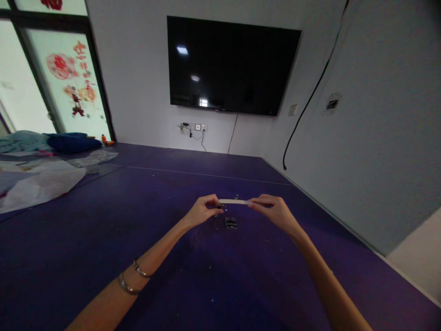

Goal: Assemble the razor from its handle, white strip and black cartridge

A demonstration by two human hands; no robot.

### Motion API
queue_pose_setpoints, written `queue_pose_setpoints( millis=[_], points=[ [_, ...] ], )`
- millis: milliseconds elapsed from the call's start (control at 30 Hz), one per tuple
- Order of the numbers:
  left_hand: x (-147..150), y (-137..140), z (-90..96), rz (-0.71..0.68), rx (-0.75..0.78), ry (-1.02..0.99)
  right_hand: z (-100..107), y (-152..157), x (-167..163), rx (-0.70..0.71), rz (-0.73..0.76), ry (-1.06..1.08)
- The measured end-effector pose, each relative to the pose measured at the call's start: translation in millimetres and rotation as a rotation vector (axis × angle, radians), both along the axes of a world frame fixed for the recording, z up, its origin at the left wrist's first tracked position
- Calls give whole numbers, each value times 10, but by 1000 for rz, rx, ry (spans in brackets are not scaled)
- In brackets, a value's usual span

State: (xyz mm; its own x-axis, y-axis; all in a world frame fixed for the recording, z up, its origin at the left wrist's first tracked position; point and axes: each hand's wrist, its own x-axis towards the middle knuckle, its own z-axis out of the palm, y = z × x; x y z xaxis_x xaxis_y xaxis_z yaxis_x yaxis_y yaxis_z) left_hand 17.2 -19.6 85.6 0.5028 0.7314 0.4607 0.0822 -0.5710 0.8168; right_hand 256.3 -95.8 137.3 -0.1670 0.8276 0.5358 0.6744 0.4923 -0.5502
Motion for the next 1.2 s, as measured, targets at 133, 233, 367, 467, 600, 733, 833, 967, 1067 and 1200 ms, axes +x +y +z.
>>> queue_pose_setpoints(
  millis=[133, 233, 367, 467, 600, 733, 833, 967, 1067, 1200],
  points=[
    [6, -1, 3, 2, 4, 4, -13, 18, 10, 2, -3, -6],
    [10, -10, 15, -4, -10, -7, -14, 23, 18, 14, -31, -3],
    [8, -16, 26, -12, -7, -28, -10, 14, 10, -30, 26, -13],
    [3, -8, 19, -3, -8, -19, -9, 7, -5, -7, -13, 8],
    [1, 0, 6, -5, -6, -10, -5, 2, -17, -21, -8, 7],
    [3, -11, 13, -9, -14, -14, -8, 8, -9, -9, -30, 6],
    [-1, -14, 16, -5, -19, -9, -15, 11, -3, 9, -32, -1],
    [0, -7, 9, -18, -25, -3, -22, 11, -11, 8, 7, -39],
    [10, -13, 12, -11, -35, -1, -15, 9, -28, 70, -35, -37],
    [21, -22, 12, -28, -36, -9, 13, -9, -55, 85, 5, -63]
  ],
)
